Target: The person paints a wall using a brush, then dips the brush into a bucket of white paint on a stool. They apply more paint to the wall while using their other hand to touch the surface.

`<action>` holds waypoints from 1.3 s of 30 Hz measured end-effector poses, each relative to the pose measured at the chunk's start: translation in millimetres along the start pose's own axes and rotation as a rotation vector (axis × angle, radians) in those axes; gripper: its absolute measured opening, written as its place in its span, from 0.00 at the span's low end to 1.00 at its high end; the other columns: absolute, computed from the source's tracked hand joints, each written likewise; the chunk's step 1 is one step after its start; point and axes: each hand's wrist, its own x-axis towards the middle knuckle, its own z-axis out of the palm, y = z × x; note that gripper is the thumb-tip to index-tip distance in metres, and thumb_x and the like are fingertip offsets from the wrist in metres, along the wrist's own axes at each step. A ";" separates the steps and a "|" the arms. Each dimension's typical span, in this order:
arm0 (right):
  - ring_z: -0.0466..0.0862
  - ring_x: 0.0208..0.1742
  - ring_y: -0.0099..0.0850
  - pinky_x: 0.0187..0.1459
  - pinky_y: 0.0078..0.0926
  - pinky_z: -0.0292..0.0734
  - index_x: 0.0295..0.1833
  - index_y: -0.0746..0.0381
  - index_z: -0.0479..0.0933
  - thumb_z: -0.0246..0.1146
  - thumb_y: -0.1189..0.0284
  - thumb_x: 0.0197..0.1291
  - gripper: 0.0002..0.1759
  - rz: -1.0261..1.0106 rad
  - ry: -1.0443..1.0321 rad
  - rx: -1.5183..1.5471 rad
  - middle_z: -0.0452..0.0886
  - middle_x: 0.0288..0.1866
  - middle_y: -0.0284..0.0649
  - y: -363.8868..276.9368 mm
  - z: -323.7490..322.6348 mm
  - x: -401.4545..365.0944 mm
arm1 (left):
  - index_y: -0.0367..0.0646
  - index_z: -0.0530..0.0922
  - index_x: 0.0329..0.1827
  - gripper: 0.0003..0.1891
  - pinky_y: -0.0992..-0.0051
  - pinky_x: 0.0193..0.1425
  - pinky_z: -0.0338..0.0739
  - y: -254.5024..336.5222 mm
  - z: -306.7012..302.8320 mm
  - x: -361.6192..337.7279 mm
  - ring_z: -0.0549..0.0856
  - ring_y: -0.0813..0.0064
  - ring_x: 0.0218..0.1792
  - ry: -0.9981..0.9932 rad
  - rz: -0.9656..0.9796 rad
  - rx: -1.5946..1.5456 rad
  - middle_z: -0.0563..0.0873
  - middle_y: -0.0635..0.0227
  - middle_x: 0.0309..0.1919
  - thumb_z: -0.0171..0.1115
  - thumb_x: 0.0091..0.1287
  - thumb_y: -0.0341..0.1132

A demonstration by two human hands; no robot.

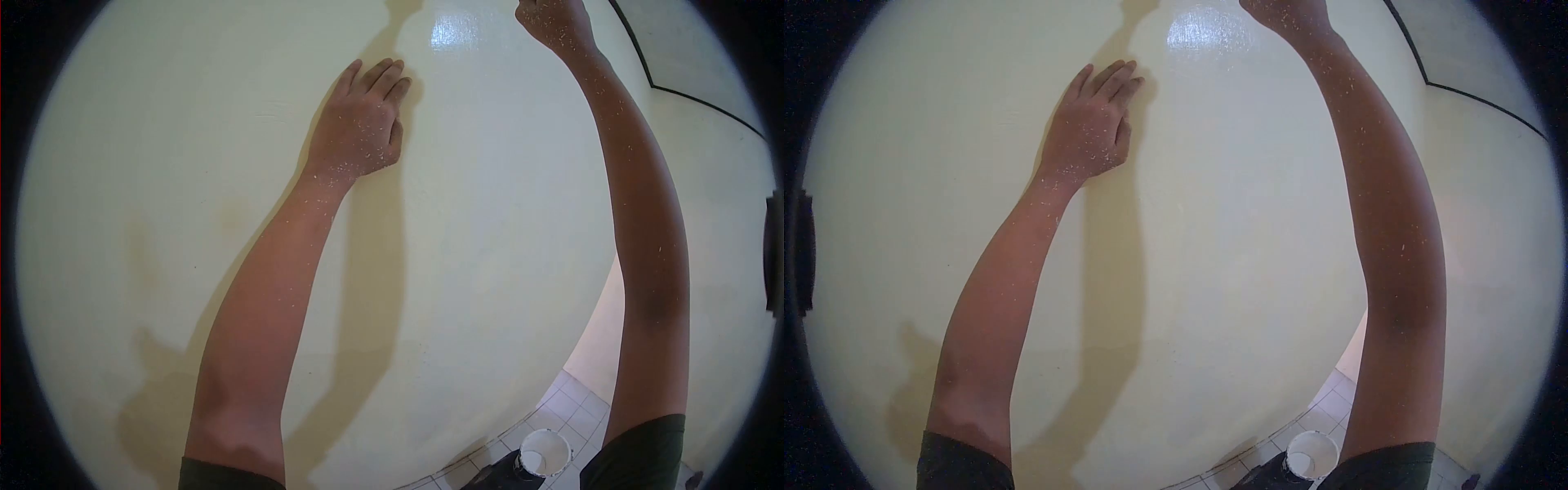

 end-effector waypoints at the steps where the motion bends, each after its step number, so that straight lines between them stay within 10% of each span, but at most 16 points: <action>1: 0.90 0.41 0.41 0.48 0.40 0.85 0.54 0.61 0.90 0.61 0.80 0.69 0.14 -0.040 -0.082 -0.013 0.92 0.43 0.50 10.9 2.1 2.5 | 0.41 0.78 0.70 0.26 0.55 0.85 0.62 -0.4 0.1 -0.3 0.73 0.65 0.77 0.006 -0.005 -0.012 0.77 0.62 0.73 0.55 0.67 0.29; 7: 0.88 0.42 0.38 0.45 0.39 0.85 0.55 0.61 0.90 0.63 0.78 0.69 0.14 0.037 -0.822 -0.071 0.92 0.48 0.49 -1.2 -26.6 -4.9 | 0.41 0.78 0.69 0.24 0.55 0.84 0.63 0.7 0.8 0.3 0.74 0.66 0.75 0.019 -0.003 -0.013 0.78 0.62 0.72 0.54 0.69 0.29; 10: 0.86 0.38 0.31 0.45 0.35 0.82 0.58 0.60 0.89 0.67 0.71 0.73 0.12 -0.025 -0.706 -0.058 0.93 0.44 0.44 -0.3 -25.9 -46.6 | 0.42 0.78 0.68 0.23 0.55 0.85 0.63 -2.0 1.8 1.3 0.74 0.66 0.76 0.039 0.002 0.000 0.78 0.63 0.72 0.54 0.69 0.29; 18: 0.81 0.34 0.25 0.40 0.31 0.77 0.55 0.60 0.90 0.68 0.75 0.71 0.11 -0.084 -1.167 0.243 0.93 0.41 0.40 -6.9 -30.2 -92.2 | 0.42 0.78 0.68 0.23 0.56 0.85 0.61 -3.9 3.1 3.8 0.74 0.67 0.75 0.042 -0.001 0.013 0.78 0.63 0.72 0.53 0.69 0.30; 24: 0.76 0.28 0.23 0.34 0.30 0.74 0.51 0.61 0.91 0.70 0.75 0.69 0.08 -0.151 -0.633 0.121 0.90 0.34 0.40 5.0 -20.0 -65.5 | 0.41 0.79 0.68 0.23 0.55 0.85 0.61 -5.3 2.9 3.7 0.75 0.66 0.75 0.045 -0.004 -0.002 0.79 0.62 0.72 0.54 0.68 0.30; 25: 0.87 0.36 0.35 0.42 0.40 0.82 0.51 0.63 0.90 0.68 0.77 0.69 0.09 -0.150 -0.526 0.127 0.92 0.41 0.48 7.2 -16.4 -57.0 | 0.41 0.79 0.67 0.23 0.55 0.85 0.62 -5.0 3.5 3.3 0.75 0.66 0.75 0.048 -0.003 -0.005 0.79 0.62 0.72 0.54 0.68 0.30; 27: 0.73 0.25 0.24 0.31 0.29 0.71 0.54 0.63 0.89 0.70 0.75 0.70 0.11 -0.288 -0.285 0.140 0.91 0.35 0.44 43.2 11.8 -35.6 | 0.41 0.79 0.67 0.23 0.55 0.85 0.62 -6.7 3.6 3.3 0.75 0.65 0.75 0.052 -0.003 -0.016 0.79 0.62 0.72 0.54 0.68 0.30; 30: 0.90 0.48 0.39 0.47 0.37 0.86 0.54 0.61 0.90 0.62 0.81 0.66 0.15 0.178 -0.316 0.036 0.91 0.52 0.50 -4.7 -14.1 -15.0 | 0.41 0.79 0.67 0.23 0.55 0.85 0.62 -3.7 5.4 0.7 0.75 0.65 0.75 0.049 -0.010 -0.037 0.79 0.62 0.71 0.54 0.67 0.30; 39: 0.90 0.42 0.46 0.45 0.43 0.84 0.49 0.59 0.89 0.62 0.79 0.65 0.13 0.055 -0.039 -0.165 0.90 0.39 0.50 -19.2 7.2 8.3 | 0.40 0.80 0.65 0.23 0.55 0.85 0.62 -1.8 7.1 1.7 0.75 0.65 0.75 0.050 -0.018 -0.035 0.79 0.62 0.71 0.54 0.67 0.29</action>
